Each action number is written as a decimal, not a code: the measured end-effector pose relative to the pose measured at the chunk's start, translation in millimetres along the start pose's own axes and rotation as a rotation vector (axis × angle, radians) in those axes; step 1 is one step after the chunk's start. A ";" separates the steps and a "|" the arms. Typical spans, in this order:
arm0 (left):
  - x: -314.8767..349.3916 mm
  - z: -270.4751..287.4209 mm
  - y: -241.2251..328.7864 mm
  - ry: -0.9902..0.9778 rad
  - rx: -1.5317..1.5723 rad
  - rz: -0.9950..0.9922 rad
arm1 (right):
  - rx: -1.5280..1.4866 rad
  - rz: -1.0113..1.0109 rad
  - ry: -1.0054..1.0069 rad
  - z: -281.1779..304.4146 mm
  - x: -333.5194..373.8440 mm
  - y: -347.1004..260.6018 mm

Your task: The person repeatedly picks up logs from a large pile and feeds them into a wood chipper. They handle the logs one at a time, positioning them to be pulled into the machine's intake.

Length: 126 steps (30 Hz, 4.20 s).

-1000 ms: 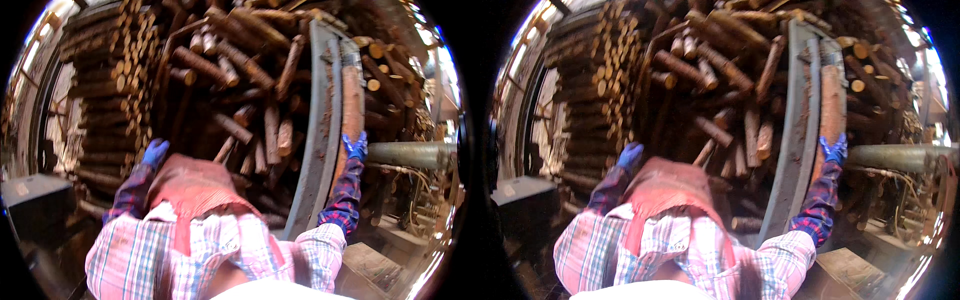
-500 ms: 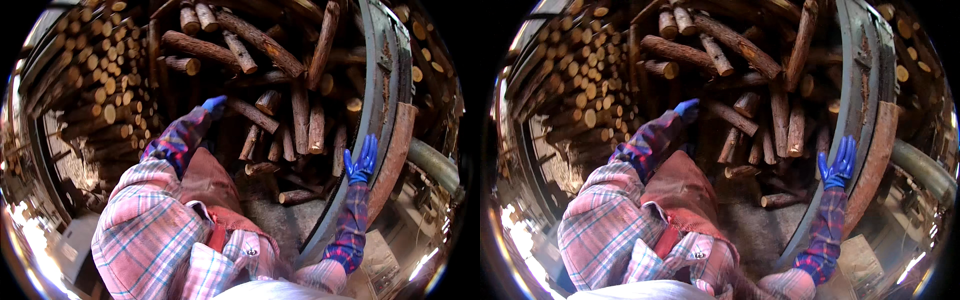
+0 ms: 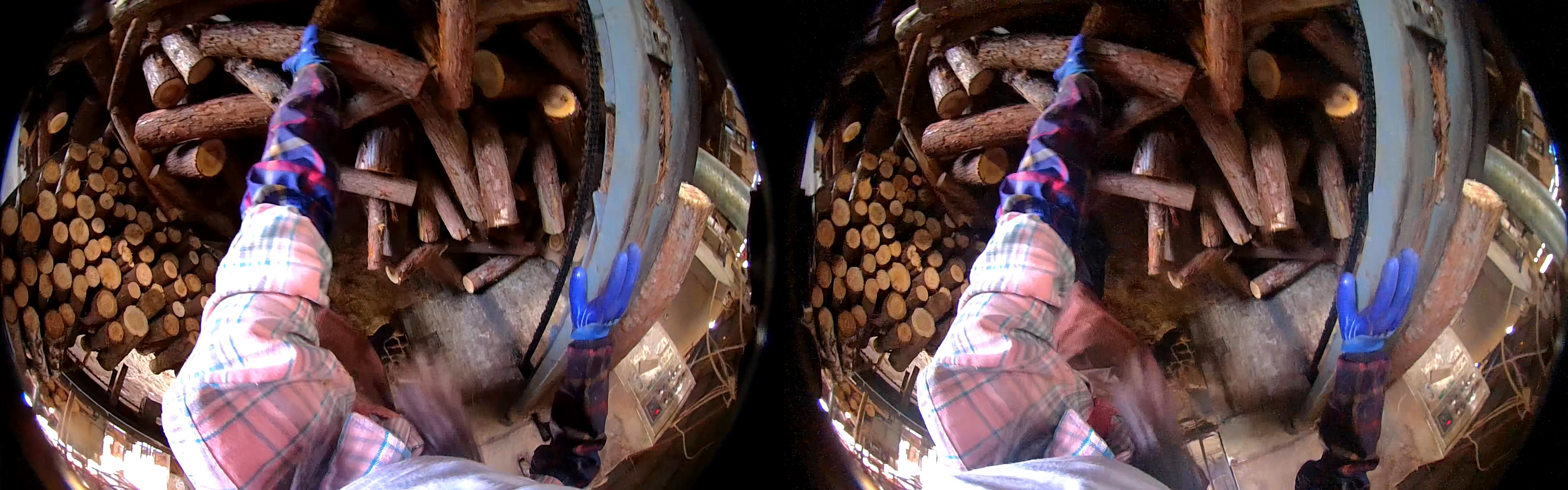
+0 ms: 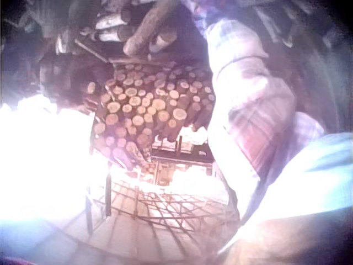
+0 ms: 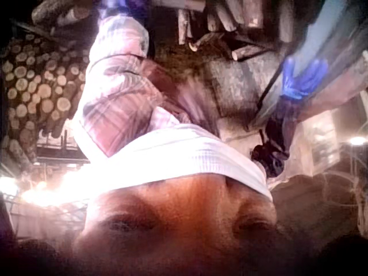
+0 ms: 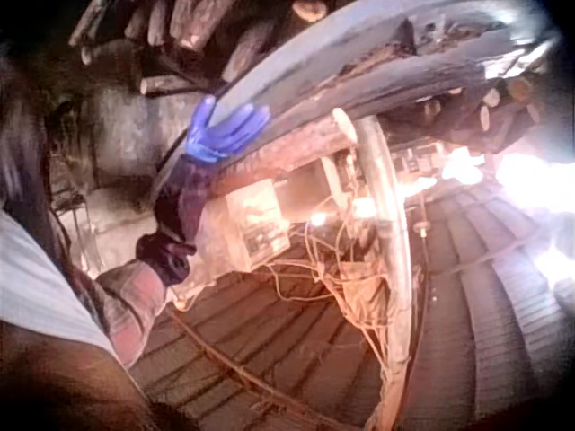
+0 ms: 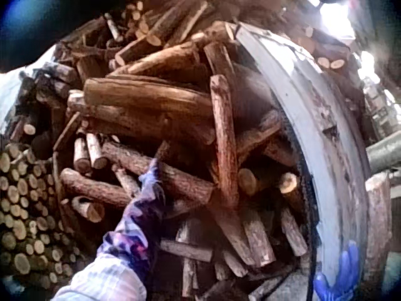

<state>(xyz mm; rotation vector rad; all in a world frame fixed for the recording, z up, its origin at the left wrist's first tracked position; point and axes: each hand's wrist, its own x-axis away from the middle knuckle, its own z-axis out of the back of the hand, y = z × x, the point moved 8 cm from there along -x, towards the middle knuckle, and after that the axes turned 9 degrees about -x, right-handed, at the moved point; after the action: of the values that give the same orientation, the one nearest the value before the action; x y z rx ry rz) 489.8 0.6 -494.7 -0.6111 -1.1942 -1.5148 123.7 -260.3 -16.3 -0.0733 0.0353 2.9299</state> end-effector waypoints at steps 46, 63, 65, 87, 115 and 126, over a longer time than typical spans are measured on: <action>249.1 687.3 -486.7 -0.080 -0.034 -0.401 | -0.523 -0.322 0.010 68.6 -11.4 173.6; 44.2 311.1 -157.3 -0.456 -0.712 -0.716 | 0.000 0.276 0.053 14.5 20.8 -27.8; 52.8 220.2 -119.4 -0.605 -0.449 -0.480 | 0.028 0.228 0.013 11.4 23.2 -23.3; 236.8 316.0 -24.2 -1.113 0.545 0.108 | -0.144 0.009 0.231 25.2 11.2 -58.3; 555.4 256.7 -253.9 -1.650 0.331 -0.375 | -1.889 -0.222 -0.322 36.4 284.4 -85.9; 665.3 256.0 -222.0 -1.809 0.340 -0.584 | -2.299 -0.098 -0.330 102.3 300.7 -99.3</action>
<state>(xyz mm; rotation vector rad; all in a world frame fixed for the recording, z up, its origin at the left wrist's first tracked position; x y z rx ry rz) 27.1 -58.8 88.2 -1.5730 -3.0809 -0.8114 -154.0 -97.6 68.4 0.0715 -2.7619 1.2262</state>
